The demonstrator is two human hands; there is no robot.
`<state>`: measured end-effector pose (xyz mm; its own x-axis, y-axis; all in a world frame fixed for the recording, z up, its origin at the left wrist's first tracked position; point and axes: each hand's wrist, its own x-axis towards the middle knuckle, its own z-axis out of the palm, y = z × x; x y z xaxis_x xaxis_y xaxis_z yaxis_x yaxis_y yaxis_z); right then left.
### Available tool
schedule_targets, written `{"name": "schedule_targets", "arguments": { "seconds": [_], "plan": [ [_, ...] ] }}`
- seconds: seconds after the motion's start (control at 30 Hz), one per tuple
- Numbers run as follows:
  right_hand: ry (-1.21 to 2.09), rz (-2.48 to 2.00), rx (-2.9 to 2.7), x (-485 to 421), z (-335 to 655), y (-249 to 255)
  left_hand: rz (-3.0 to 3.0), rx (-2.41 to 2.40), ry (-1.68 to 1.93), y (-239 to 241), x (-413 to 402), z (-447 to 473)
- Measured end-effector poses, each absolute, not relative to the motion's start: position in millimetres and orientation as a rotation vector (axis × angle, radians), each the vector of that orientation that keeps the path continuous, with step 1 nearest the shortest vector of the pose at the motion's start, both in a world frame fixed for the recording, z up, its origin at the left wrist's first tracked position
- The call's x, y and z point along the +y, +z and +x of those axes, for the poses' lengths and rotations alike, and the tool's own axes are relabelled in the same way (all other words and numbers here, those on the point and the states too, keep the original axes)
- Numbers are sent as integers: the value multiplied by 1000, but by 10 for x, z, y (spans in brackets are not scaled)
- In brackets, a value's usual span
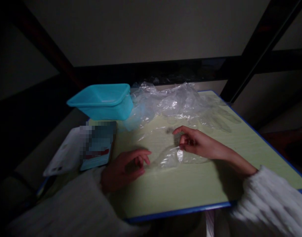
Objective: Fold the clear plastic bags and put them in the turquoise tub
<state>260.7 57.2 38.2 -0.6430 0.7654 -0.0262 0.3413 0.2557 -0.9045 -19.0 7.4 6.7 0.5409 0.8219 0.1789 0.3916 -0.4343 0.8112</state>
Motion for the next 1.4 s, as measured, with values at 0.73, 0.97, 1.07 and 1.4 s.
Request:
{"name": "schedule_targets", "arguments": {
  "seconds": [0.73, 0.97, 1.07, 1.4],
  "plan": [
    [360, -612, -2856, 459, 2522, 268, 2736, 569, 384, 89, 45, -168],
    [398, -632, -2922, 449, 2526, 66, 2683, 602, 194, 105, 49, -148],
    [392, -625, -2922, 447, 2530, 77, 2675, 595, 195, 87, 44, -155],
    [332, -674, -2808, 478, 2497, 175, 2711, 654, 309, 102, 57, -163]
  ]
}}
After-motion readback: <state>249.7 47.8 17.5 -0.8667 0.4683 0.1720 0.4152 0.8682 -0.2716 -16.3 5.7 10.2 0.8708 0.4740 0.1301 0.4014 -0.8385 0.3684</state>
